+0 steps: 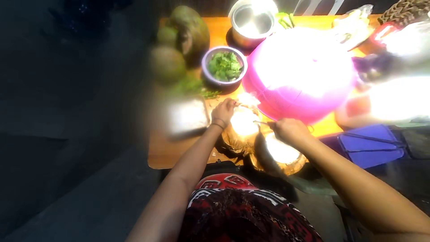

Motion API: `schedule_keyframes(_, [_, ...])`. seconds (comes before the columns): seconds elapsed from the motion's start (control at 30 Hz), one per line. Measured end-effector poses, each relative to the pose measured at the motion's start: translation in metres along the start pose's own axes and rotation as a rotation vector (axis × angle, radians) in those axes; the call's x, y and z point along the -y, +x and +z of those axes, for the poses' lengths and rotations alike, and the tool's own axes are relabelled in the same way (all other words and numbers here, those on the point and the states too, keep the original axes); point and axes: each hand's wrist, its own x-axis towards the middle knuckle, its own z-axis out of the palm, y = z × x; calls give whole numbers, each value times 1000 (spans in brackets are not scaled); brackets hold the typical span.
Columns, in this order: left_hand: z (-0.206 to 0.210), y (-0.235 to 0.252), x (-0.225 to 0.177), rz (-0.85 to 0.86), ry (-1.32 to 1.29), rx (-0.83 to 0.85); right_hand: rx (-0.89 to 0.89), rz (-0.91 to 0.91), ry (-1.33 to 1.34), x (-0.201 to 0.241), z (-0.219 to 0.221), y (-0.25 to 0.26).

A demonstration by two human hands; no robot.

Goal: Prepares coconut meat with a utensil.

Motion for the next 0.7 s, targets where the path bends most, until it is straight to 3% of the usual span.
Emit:
schedule_keyframes(0.13, [0, 2, 1, -18, 1, 16, 85, 35, 10, 9, -11, -16])
schedule_keyframes(0.33, [1, 2, 2, -12, 11, 8, 8, 35, 9, 2, -1, -5])
schedule_keyframes(0.47, [0, 2, 0, -26, 14, 16, 124, 64, 14, 9, -18, -15])
schedule_keyframes(0.6, [1, 2, 1, -11, 10, 9, -24, 41, 10, 2, -4, -2])
schedule_keyframes(0.7, [0, 1, 0, -14, 8, 8, 45, 31, -15, 4, -1, -11])
